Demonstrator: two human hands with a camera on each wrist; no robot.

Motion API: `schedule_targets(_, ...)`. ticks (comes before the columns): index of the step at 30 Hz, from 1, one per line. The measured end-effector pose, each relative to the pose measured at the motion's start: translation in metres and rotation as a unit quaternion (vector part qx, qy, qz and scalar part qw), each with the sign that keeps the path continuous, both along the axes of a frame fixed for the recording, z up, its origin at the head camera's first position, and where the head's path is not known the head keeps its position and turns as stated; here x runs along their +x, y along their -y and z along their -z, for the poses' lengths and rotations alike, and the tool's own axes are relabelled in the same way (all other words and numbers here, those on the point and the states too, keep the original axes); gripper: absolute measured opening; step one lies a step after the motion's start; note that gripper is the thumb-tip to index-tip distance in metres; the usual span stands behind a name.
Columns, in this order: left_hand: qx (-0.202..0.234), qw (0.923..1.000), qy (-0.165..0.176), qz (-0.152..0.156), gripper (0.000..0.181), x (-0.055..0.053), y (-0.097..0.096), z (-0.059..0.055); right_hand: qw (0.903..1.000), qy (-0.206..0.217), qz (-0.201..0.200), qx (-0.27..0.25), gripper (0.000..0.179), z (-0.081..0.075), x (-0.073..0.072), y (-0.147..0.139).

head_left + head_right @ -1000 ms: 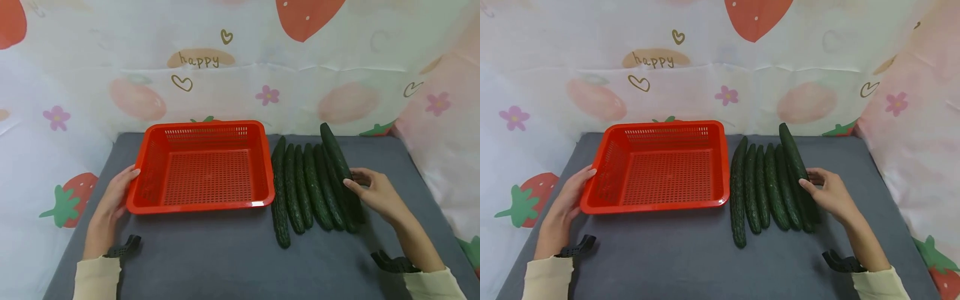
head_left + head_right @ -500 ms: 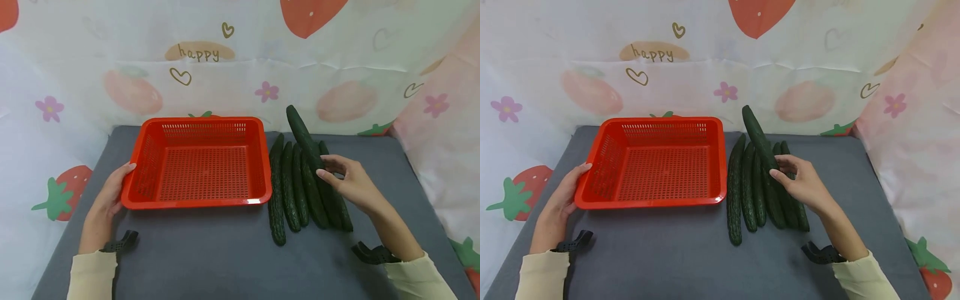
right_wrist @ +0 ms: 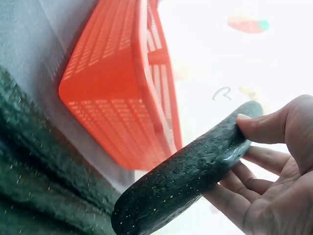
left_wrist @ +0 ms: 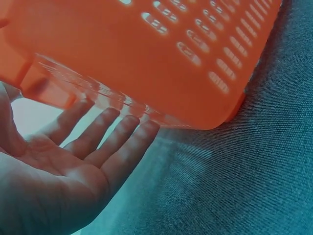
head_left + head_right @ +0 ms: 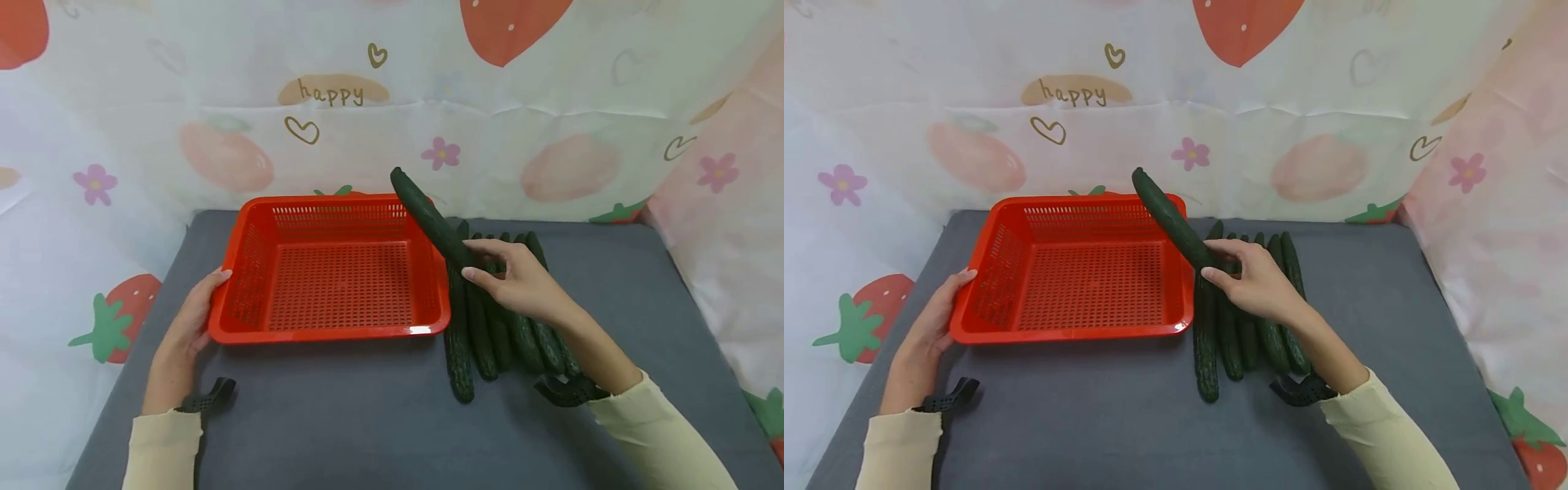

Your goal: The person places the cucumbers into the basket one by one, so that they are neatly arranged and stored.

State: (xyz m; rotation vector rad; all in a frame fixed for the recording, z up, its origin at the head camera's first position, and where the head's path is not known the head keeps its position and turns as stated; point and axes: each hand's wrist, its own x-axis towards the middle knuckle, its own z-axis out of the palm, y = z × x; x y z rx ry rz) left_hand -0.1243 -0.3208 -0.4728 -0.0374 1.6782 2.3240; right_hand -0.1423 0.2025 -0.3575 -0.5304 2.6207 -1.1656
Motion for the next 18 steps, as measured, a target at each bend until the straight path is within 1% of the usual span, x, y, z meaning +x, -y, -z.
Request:
schedule_targets(5,-0.011,0.9993,0.031,-0.015,0.023,0.002,-0.005,0.003,0.9995,-0.027,-0.016,0.000,0.049,-0.002,-0.002,0.017)
schedule_targets(7,-0.017,0.9989,0.038,-0.021,0.024,0.002,-0.006,0.003,0.9991,-0.032,-0.026,-0.004,0.048,-0.003,-0.003,0.025)
schedule_targets(10,-0.012,0.9985,0.047,-0.027,0.026,0.003,-0.005,0.001,0.9983,-0.044,-0.039,-0.006,0.047,-0.006,-0.006,0.036)
schedule_targets(13,-0.010,0.9984,0.048,-0.029,0.027,0.002,-0.004,-0.002,0.9969,-0.062,-0.048,-0.005,0.046,-0.010,-0.008,0.048)
schedule_targets(18,-0.002,0.9992,0.035,-0.021,0.026,-0.001,-0.004,-0.008,0.9928,-0.098,-0.065,0.020,0.043,-0.016,-0.010,0.069)
